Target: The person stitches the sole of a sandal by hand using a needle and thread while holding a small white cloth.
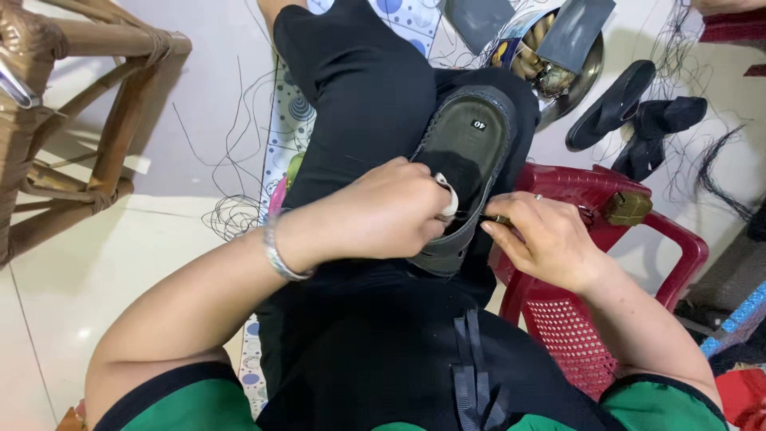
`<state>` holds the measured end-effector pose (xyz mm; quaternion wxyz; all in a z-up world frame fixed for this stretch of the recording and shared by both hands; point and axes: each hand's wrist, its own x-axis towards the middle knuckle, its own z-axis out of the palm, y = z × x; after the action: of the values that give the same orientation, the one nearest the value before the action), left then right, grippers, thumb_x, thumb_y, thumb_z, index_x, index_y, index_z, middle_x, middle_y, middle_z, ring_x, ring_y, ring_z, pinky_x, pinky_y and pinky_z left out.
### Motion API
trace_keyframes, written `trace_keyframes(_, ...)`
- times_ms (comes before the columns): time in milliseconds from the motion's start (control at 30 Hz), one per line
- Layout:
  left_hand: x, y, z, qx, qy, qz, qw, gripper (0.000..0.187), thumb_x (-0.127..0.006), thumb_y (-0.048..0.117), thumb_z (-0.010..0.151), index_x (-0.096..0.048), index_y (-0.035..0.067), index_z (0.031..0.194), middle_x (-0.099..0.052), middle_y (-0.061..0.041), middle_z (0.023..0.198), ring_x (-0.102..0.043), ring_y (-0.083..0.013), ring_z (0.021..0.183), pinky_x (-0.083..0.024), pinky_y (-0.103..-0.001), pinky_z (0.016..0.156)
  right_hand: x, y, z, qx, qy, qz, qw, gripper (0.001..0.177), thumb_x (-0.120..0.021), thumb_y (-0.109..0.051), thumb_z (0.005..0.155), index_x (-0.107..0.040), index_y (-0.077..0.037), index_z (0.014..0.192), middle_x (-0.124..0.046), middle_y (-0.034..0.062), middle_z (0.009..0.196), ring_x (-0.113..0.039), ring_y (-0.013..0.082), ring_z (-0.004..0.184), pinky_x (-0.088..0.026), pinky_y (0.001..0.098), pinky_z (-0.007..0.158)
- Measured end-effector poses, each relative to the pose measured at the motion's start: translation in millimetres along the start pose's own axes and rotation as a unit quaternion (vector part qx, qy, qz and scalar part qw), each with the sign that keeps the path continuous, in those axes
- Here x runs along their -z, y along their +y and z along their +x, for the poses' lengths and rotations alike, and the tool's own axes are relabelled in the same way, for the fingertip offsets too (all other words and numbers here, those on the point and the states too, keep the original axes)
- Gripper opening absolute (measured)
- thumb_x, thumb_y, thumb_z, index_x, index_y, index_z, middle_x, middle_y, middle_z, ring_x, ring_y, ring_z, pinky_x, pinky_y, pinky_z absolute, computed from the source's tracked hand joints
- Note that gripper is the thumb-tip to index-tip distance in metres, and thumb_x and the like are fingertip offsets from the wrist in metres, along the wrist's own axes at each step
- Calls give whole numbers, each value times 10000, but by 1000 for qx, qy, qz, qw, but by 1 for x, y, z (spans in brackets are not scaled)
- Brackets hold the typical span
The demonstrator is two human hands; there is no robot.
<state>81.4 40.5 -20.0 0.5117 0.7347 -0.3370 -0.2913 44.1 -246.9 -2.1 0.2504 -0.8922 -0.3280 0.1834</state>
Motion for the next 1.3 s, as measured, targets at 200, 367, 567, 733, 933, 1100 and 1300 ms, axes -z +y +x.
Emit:
trace_keyframes(200,-1,1,-9,-37,17,-443,895,187,-790,289,874,-793,133,977,-757,-46,1021,-733,-208,1031,-568,-345,950,-9,3,-2,19,50,20,998,166,-708,-185,959,-710,-51,1058,-735,98,935,-751,342,824,-594,394,622)
trace_keyframes(367,-18,-4,4,14,113,-255,960,214,-709,53,906,-710,-155,859,-719,-309,922,-738,-468,906,-584,-481,806,-22,4,-14,-7,90,51,995,221,-744,-171,935,-701,-21,1092,-743,118,923,-746,354,797,-589,410,625)
trace_keyframes(567,-28,-3,12,36,3,-44,998,164,-654,29,875,-626,-56,1014,-712,-206,823,-732,-466,750,-597,-496,611,-21,-5,-8,58,174,25,983,351,-763,-80,900,-717,96,1200,-737,171,900,-717,363,688,-561,406,547)
trace_keyframes(733,-35,-12,11,69,35,-16,997,345,-626,58,878,-505,-76,1172,-682,-256,788,-643,-541,794,-465,-593,665,45,30,-58,-153,-236,-93,955,551,-507,-378,974,-459,-480,1512,-646,-166,1426,-642,274,1282,-553,421,994)
trace_keyframes(933,11,8,-2,132,114,-160,972,467,-660,42,940,-535,128,1382,-581,46,705,-550,-102,586,-468,-271,618,66,47,-88,-201,-101,240,944,677,-682,-342,871,-542,-102,1488,-779,37,870,-722,99,736,-592,255,761)
trace_keyframes(1100,38,10,7,27,229,49,972,588,-723,133,1008,-391,102,1493,-532,-115,1232,-514,-343,1225,-477,-470,1055,-13,27,-60,-200,95,509,832,274,-699,-218,948,-705,16,1090,-709,170,1003,-618,143,663,-525,218,571)
trace_keyframes(1300,16,-11,67,69,130,177,973,716,-842,480,900,-506,9,1322,-482,-216,1316,-460,-383,1210,-430,-495,1006,-17,16,-39,-240,216,442,837,141,-669,-101,988,-602,0,1060,-618,150,1147,-597,159,699,-536,241,569)
